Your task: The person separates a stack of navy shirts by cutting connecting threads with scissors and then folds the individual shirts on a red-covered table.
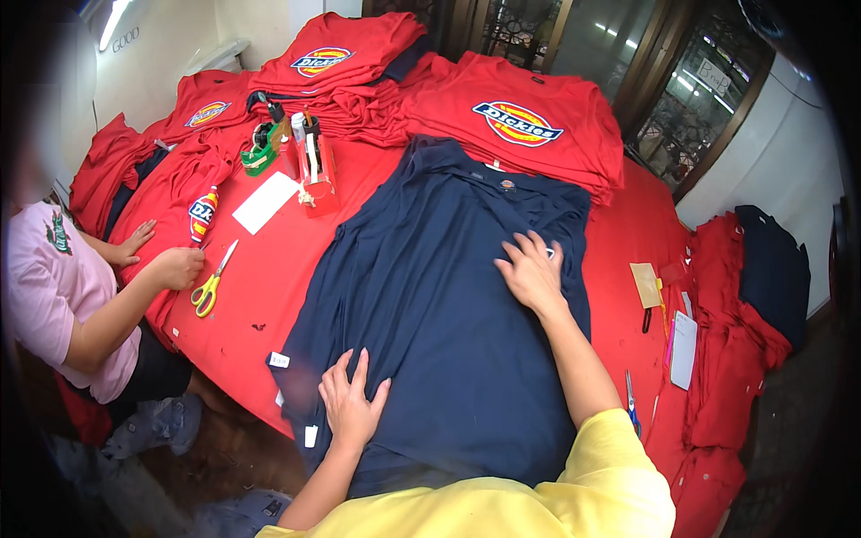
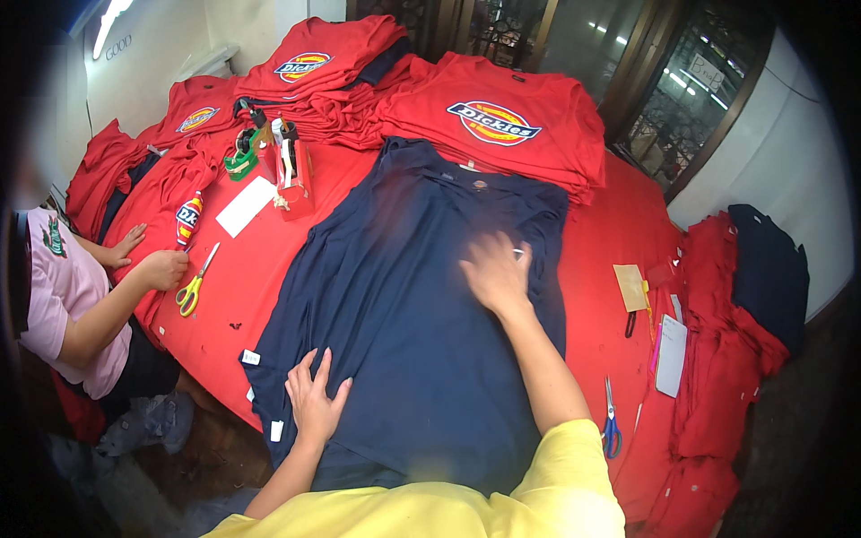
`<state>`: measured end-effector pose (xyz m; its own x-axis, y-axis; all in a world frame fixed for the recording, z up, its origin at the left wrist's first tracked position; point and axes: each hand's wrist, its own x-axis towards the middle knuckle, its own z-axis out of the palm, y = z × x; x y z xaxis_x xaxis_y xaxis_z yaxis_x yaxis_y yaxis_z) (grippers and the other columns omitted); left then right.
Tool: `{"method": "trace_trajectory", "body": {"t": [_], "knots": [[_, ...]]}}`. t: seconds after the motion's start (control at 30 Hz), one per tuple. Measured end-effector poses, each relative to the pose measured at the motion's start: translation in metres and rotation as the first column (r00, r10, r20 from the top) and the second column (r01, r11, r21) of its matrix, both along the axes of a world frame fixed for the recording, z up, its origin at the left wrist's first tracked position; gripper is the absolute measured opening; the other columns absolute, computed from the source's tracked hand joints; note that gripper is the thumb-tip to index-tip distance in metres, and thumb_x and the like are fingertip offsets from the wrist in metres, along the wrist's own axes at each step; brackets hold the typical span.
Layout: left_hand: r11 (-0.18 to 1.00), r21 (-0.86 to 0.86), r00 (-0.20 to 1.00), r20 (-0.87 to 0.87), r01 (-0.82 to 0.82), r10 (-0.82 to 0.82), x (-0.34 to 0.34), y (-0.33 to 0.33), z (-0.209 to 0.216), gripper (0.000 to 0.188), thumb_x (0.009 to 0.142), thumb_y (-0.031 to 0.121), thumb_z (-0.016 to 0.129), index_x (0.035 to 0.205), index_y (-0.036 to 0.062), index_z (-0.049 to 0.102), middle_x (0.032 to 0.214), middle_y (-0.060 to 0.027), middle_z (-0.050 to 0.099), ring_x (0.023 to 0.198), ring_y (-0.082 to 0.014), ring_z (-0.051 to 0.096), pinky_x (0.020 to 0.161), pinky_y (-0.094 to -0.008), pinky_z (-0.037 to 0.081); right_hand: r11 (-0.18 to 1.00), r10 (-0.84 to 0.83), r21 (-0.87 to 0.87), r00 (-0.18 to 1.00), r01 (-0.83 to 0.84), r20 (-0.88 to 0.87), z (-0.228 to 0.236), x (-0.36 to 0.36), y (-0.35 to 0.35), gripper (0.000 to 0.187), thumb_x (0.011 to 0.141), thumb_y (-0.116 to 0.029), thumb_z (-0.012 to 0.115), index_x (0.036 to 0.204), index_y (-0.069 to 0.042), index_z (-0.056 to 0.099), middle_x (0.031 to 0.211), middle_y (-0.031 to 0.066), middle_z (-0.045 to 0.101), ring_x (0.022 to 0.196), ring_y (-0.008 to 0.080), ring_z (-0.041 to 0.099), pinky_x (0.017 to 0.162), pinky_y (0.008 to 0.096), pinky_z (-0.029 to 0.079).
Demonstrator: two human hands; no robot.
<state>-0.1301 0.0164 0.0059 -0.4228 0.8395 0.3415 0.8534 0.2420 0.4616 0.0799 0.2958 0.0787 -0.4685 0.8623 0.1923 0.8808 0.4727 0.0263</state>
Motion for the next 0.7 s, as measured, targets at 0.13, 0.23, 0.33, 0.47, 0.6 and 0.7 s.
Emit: {"method": "trace_trajectory", "body": {"t": [0.13,0.23,0.33,0.47,0.6,0.7], "knots": [[0.998,0.038,0.999,0.014,0.044,-0.045,0.007,0.006,-0.003,0.058,0.08,0.031,0.071,0.131,0.0101,0.055,0.132,-0.0148,0.048,0.115,-0.0331,0.044,0.096,-0.0444,0.036,0.978,0.031,0.209,0.977,0.014,-0.21,-0.051,0.079,0.02,0.045,0.095,-0.036,0.052,0.137,-0.02,0.05,0.152,0.0126,0.029,0.144,0.0309,0.019,0.113,0.0587,0.012],[0.999,0.042,0.999,0.023,0.035,-0.036,0.005,0.002,-0.005,0.057,0.08,0.032,0.07,0.131,0.0104,0.056,0.133,-0.0146,0.047,0.116,-0.0331,0.044,0.097,-0.0442,0.035,0.909,0.04,0.413,0.969,0.065,-0.242,-0.049,0.063,0.005,0.05,0.092,-0.032,0.058,0.139,-0.02,0.047,0.153,0.0137,0.025,0.142,0.0347,0.02,0.113,0.0578,0.013],[0.999,0.021,0.996,0.083,0.025,-0.026,0.001,-0.001,-0.006,0.059,0.08,0.033,0.071,0.133,0.0114,0.055,0.134,-0.0153,0.046,0.12,-0.0332,0.042,0.1,-0.0457,0.032,0.911,-0.023,0.39,0.959,0.137,-0.284,-0.041,0.062,-0.033,0.051,0.089,-0.032,0.061,0.137,-0.02,0.049,0.152,0.0131,0.027,0.141,0.0342,0.022,0.113,0.0572,0.012],[0.981,-0.072,0.975,0.146,0.181,-0.169,-0.02,-0.011,0.012,0.06,0.08,0.034,0.072,0.132,0.0108,0.055,0.14,-0.0169,0.042,0.128,-0.0333,0.038,0.101,-0.0452,0.034,0.936,-0.242,0.145,0.885,0.321,-0.398,-0.055,0.1,-0.083,0.043,0.09,-0.033,0.058,0.129,-0.016,0.055,0.15,0.0153,0.03,0.14,0.0362,0.023,0.112,0.0593,0.013],[0.725,0.003,0.717,0.14,0.689,-0.683,-0.045,-0.028,0.148,0.048,0.079,0.029,0.072,0.122,0.0102,0.062,0.138,-0.018,0.047,0.134,-0.0359,0.036,0.106,-0.0454,0.034,0.844,-0.522,-0.11,0.754,0.526,-0.399,-0.078,0.193,-0.144,0.039,0.093,-0.034,0.055,0.124,-0.011,0.058,0.144,0.0156,0.04,0.136,0.0361,0.032,0.113,0.0499,0.021],[-0.077,0.097,-0.06,-0.162,0.992,-0.985,-0.075,-0.078,0.276,0.019,0.084,0.015,0.062,0.099,0.0031,0.066,0.098,-0.0088,0.068,0.097,-0.0277,0.064,0.082,-0.0385,0.051,0.857,-0.493,-0.139,0.714,0.496,-0.497,-0.106,0.217,-0.172,0.037,0.092,-0.031,0.057,0.121,-0.009,0.06,0.141,0.0162,0.044,0.134,0.0344,0.037,0.112,0.0444,0.027]]}}
